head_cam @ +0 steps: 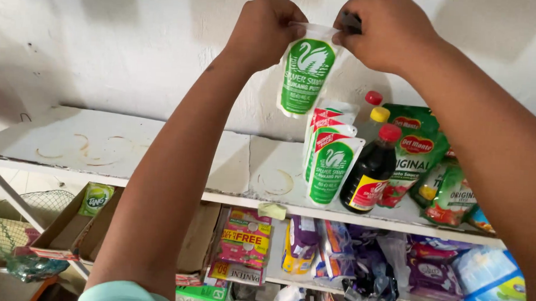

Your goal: Wiping condiment pouches with a rag and placing them on retail shelves.

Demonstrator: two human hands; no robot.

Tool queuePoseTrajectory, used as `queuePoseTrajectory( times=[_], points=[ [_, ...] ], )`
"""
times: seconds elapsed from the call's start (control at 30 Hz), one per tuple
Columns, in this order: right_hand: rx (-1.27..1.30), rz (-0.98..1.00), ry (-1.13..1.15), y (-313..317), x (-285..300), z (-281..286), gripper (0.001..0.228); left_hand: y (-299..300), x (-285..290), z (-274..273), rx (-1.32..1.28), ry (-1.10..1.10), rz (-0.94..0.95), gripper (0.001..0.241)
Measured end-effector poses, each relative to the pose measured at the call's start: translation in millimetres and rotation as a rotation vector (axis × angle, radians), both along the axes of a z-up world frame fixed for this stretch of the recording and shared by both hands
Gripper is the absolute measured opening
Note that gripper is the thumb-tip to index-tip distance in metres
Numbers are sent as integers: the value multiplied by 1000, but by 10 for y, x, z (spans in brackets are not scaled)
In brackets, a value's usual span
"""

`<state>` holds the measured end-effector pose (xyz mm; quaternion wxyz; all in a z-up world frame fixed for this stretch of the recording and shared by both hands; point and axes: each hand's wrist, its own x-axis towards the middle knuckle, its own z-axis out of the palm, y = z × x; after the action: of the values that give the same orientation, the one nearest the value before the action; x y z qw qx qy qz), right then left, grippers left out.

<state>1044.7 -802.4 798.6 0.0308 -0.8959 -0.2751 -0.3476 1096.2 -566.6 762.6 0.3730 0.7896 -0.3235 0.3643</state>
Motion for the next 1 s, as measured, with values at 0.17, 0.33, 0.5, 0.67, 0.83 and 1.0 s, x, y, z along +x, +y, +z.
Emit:
queuePoseTrajectory(
  times=[0.17,0.33,0.5,0.67,0.83,1.0],
  points=[
    [50,79,-18,-129,484,27,26,-173,301,96,-32,-84,94,10],
    [174,117,50,-179,773,-55,28,-278,506,6,-85,-91,157,10],
    [123,11,35,-292,831,-119,28,-402,751,-219,-108,-46,106,14],
    [111,-51,129,-377,898,-212,29,-510,499,-289,-203,310,-65,15],
    [73,-154,216,-387,756,-219,31,-523,437,-334,-99,338,-91,18],
    [-32,-251,306,-353,693,-293,33,-517,414,-456,-65,432,-84,19]
  ],
)
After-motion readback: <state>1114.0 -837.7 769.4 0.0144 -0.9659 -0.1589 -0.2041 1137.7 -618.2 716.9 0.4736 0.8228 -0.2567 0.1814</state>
